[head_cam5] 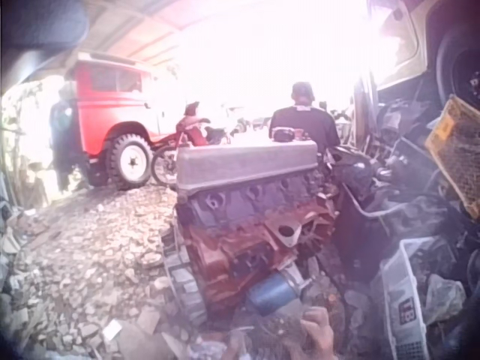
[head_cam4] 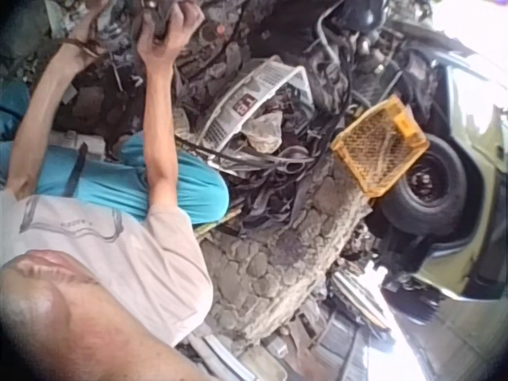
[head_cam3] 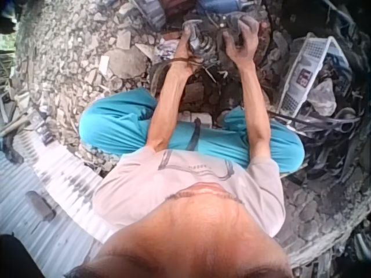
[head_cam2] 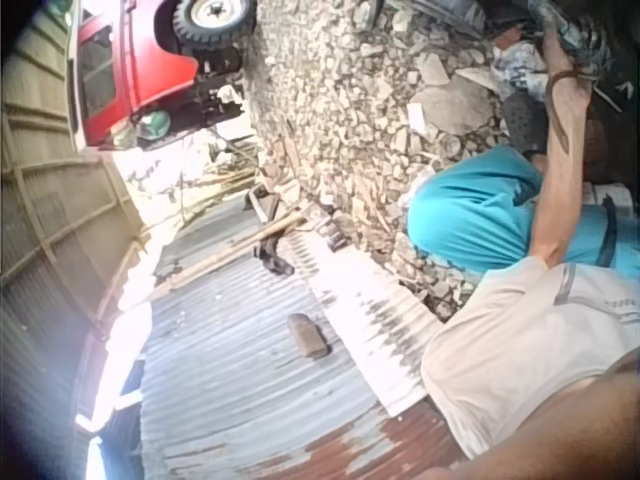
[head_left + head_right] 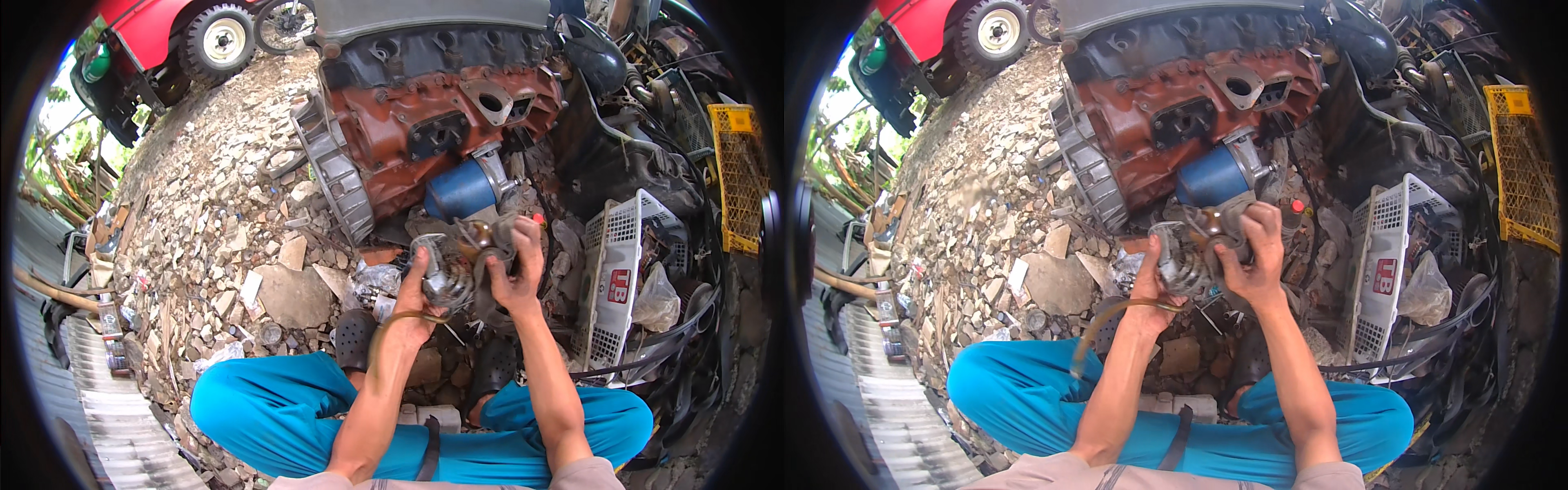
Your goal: The person sits on the ground and disassembles a carburetor using a screwdriver and a rag. They remove the float bowl, clean internal components, and wipe the parts with a cloth.
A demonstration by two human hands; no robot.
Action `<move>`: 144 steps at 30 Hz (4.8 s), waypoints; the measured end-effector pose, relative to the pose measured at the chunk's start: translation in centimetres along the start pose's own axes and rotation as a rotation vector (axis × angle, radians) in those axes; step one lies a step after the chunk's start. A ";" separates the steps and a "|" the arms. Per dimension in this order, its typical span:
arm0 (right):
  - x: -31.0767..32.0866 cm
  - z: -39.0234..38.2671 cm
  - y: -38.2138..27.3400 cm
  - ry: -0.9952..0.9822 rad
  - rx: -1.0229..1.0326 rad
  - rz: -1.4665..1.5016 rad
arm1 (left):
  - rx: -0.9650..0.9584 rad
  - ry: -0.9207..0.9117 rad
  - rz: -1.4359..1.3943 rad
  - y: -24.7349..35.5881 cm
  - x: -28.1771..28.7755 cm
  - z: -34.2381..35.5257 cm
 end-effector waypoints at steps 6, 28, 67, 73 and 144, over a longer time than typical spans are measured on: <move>-1.0 -1.5 0.9 0.032 -0.111 0.098 | 0.089 -0.040 -0.066 1.4 0.5 -0.7; -9.6 -4.4 -4.9 -0.515 -0.190 0.081 | -0.558 0.128 0.164 6.4 5.2 -1.7; -10.4 -6.3 -3.2 -0.665 -0.323 0.044 | -0.749 0.144 0.600 8.7 4.6 -2.7; -10.1 -5.4 -4.1 -0.543 -0.199 0.018 | -0.783 0.092 0.699 8.4 3.3 -3.3; -10.1 -3.8 -6.0 -0.612 -0.144 -0.066 | -0.709 0.083 0.329 9.9 4.9 -2.6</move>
Point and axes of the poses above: each hand's wrist, its own z-axis towards the middle knuckle, its own x-axis out of the back of the hand, y = z × x, the point moved 5 cm from there along z, towards the middle knuckle, and after that the axes turned 15 degrees about z, right-handed, at the moved point
